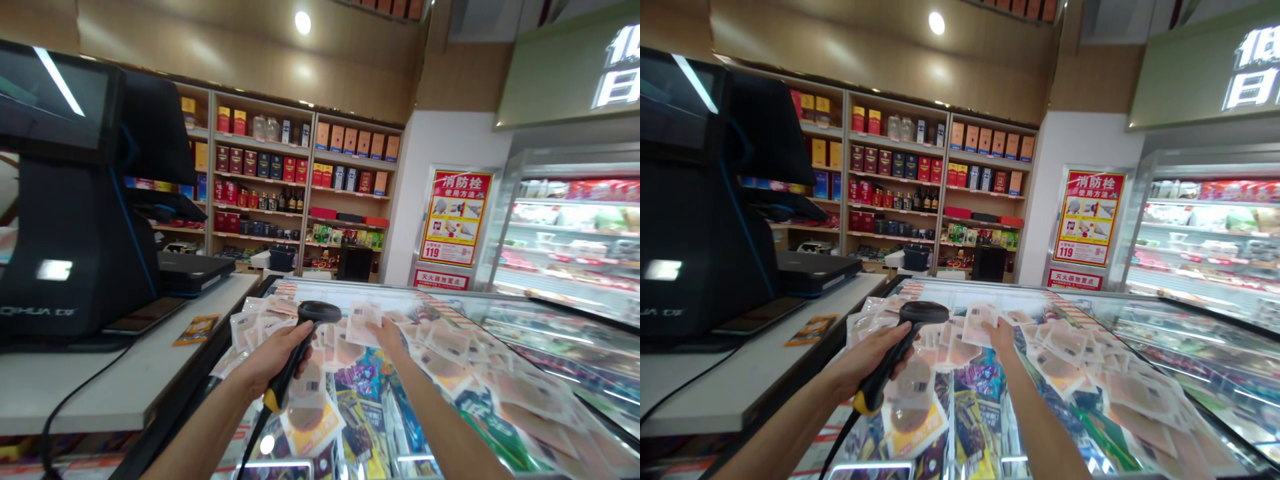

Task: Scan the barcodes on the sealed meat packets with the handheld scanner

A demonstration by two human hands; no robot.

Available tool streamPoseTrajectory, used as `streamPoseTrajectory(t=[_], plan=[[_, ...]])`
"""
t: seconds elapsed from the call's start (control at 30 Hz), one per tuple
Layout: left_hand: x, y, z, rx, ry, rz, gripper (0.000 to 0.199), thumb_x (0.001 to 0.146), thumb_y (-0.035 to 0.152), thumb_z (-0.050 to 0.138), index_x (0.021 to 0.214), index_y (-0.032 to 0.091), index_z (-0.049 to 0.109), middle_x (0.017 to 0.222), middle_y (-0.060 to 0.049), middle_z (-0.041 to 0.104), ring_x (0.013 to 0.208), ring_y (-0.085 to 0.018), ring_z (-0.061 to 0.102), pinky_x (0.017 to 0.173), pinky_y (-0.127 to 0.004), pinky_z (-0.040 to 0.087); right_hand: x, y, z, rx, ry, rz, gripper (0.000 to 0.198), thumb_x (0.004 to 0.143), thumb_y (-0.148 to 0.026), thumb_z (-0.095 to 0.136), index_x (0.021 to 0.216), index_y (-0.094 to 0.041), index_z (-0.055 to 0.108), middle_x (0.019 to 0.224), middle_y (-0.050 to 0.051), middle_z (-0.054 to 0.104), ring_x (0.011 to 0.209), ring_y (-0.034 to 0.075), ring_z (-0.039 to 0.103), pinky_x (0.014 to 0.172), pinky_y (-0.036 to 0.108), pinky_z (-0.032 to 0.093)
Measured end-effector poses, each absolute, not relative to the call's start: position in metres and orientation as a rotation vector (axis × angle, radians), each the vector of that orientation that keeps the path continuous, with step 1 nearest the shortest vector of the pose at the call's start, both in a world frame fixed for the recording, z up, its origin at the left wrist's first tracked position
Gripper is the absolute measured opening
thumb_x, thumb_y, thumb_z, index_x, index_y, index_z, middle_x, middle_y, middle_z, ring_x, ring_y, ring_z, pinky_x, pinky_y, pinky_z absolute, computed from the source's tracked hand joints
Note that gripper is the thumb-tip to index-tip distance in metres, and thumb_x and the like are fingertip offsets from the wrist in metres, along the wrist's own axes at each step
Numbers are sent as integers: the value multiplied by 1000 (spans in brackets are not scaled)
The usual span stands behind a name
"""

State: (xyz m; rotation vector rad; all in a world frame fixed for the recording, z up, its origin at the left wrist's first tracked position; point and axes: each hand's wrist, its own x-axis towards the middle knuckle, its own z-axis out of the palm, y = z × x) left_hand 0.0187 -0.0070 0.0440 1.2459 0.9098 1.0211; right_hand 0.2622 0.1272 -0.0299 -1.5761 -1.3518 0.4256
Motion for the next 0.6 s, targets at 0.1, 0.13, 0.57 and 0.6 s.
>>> streamPoseTrajectory(t=[0.1,0.13,0.57,0.6], plan=[[11,-4,44,1198,956,1085,36,65,51,45,70,15,46,53,4,48,40,-5,42,38,-18,32,244,133,-29,-1558,-1351,478,29,59,-32,51,78,-11,59,71,7,64,63,19,57,49,23,39],[8,-3,44,1184,975,1100,36,65,51,46,70,15,46,53,4,48,40,-5,43,38,-17,32,236,135,-29,-1548,-1363,487,31,60,-32,50,80,-11,59,73,8,64,65,19,57,51,23,40],[-2,-4,37,1132,1071,1094,37,63,52,47,70,16,47,53,3,50,40,-6,44,38,-18,32,218,147,-46,-1738,-1679,167,45,75,-36,32,109,-10,47,108,11,53,102,19,45,84,28,33],[3,-3,37,1149,1067,1084,37,63,52,46,70,16,46,52,3,49,40,-6,44,38,-18,33,233,144,-46,-1799,-1657,130,45,73,-36,34,108,-11,48,107,11,53,102,20,45,84,28,33]])
